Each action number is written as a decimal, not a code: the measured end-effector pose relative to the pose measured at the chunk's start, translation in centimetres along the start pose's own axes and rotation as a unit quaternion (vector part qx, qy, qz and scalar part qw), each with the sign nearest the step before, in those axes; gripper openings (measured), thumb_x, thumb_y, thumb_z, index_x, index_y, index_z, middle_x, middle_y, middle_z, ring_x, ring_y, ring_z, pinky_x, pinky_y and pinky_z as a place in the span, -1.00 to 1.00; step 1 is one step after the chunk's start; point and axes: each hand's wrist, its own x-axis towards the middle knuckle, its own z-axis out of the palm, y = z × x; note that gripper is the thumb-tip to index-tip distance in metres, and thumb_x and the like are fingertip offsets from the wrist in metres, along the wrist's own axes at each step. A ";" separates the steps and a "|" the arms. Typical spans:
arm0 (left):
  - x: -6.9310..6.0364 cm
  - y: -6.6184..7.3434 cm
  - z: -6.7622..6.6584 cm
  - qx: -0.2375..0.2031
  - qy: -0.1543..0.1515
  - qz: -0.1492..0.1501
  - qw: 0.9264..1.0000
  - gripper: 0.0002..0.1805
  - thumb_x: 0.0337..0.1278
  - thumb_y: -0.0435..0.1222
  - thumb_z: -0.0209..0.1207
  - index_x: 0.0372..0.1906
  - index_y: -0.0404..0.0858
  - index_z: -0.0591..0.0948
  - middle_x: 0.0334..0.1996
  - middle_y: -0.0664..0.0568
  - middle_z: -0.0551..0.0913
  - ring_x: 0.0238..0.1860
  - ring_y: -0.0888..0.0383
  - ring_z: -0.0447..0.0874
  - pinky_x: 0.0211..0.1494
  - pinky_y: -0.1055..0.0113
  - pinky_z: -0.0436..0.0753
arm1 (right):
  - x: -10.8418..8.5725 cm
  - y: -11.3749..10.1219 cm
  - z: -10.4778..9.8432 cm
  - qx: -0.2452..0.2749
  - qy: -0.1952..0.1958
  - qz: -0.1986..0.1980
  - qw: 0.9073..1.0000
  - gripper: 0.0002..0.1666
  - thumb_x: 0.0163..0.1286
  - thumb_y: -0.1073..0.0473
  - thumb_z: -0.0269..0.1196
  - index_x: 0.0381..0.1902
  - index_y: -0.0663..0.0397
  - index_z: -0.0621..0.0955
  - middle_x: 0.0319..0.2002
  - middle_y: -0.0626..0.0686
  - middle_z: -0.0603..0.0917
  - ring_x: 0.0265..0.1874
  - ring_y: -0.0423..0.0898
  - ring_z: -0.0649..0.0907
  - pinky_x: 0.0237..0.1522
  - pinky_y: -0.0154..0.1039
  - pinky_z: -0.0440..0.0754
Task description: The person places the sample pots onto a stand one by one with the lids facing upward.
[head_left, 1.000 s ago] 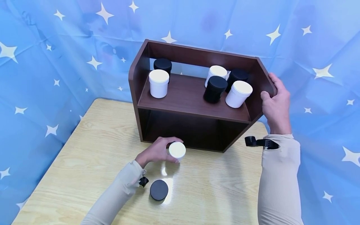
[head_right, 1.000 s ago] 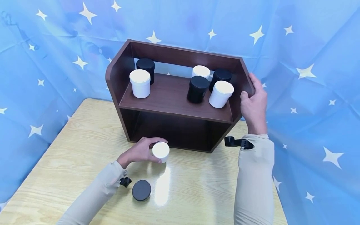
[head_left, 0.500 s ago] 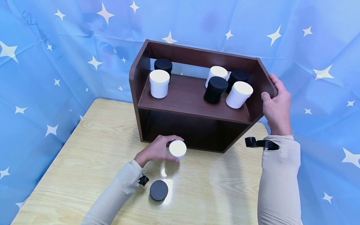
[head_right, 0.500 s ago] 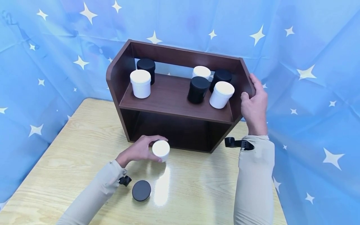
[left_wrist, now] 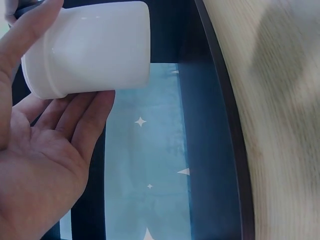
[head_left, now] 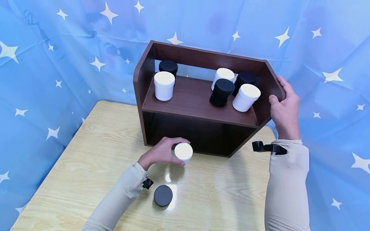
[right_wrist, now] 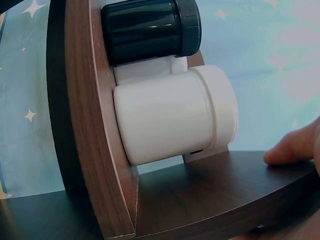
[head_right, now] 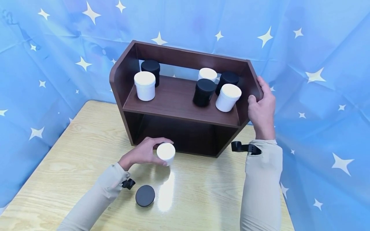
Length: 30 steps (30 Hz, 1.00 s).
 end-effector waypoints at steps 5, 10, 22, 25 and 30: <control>0.2 0.5 -0.2 0.002 0.002 0.009 1.000 -0.25 -0.36 -0.07 0.60 0.16 0.07 0.63 -0.05 0.20 0.76 -0.08 0.27 0.67 0.02 0.33 0.60 | 0.0 0.0 0.0 -0.001 0.001 -0.006 1.000 -0.25 0.45 0.35 -0.08 0.50 -0.38 0.30 0.54 -0.10 0.27 0.31 -0.09 0.40 0.08 -0.42 0.45; 0.3 1.0 -0.5 0.001 0.003 0.015 1.000 -0.24 -0.35 -0.06 0.60 0.16 0.05 0.63 -0.03 0.20 0.76 -0.04 0.26 0.67 0.06 0.32 0.60 | 0.1 0.1 0.0 0.005 0.001 -0.008 1.000 -0.25 0.45 0.36 -0.07 0.50 -0.36 0.30 0.53 -0.09 0.27 0.31 -0.09 0.41 0.10 -0.41 0.44; 0.3 1.8 -0.7 0.005 0.026 0.015 1.000 -0.26 -0.33 -0.07 0.60 0.15 0.02 0.63 0.00 0.19 0.76 -0.01 0.23 0.67 0.07 0.27 0.60 | -0.1 0.1 0.0 -0.033 -0.009 0.003 0.999 -0.24 0.49 0.32 -0.09 0.52 -0.46 0.23 0.56 -0.13 0.22 0.37 -0.06 0.39 0.22 -0.28 0.45; 0.3 2.1 -0.8 0.007 0.041 0.015 0.999 -0.27 -0.34 -0.07 0.61 0.15 0.04 0.64 -0.01 0.21 0.76 0.00 0.24 0.67 0.11 0.24 0.58 | 0.0 0.2 0.1 -0.024 -0.010 -0.001 1.000 -0.25 0.48 0.32 -0.09 0.52 -0.44 0.24 0.56 -0.12 0.23 0.36 -0.07 0.39 0.21 -0.30 0.45; 0.5 2.5 -1.2 0.007 0.066 0.012 0.998 -0.27 -0.34 -0.09 0.61 0.15 0.03 0.64 -0.06 0.22 0.77 -0.02 0.23 0.67 0.15 0.16 0.51 | 0.1 0.3 0.1 -0.011 0.000 -0.014 1.000 -0.25 0.45 0.35 -0.09 0.51 -0.36 0.29 0.53 -0.08 0.28 0.30 -0.10 0.41 0.10 -0.41 0.43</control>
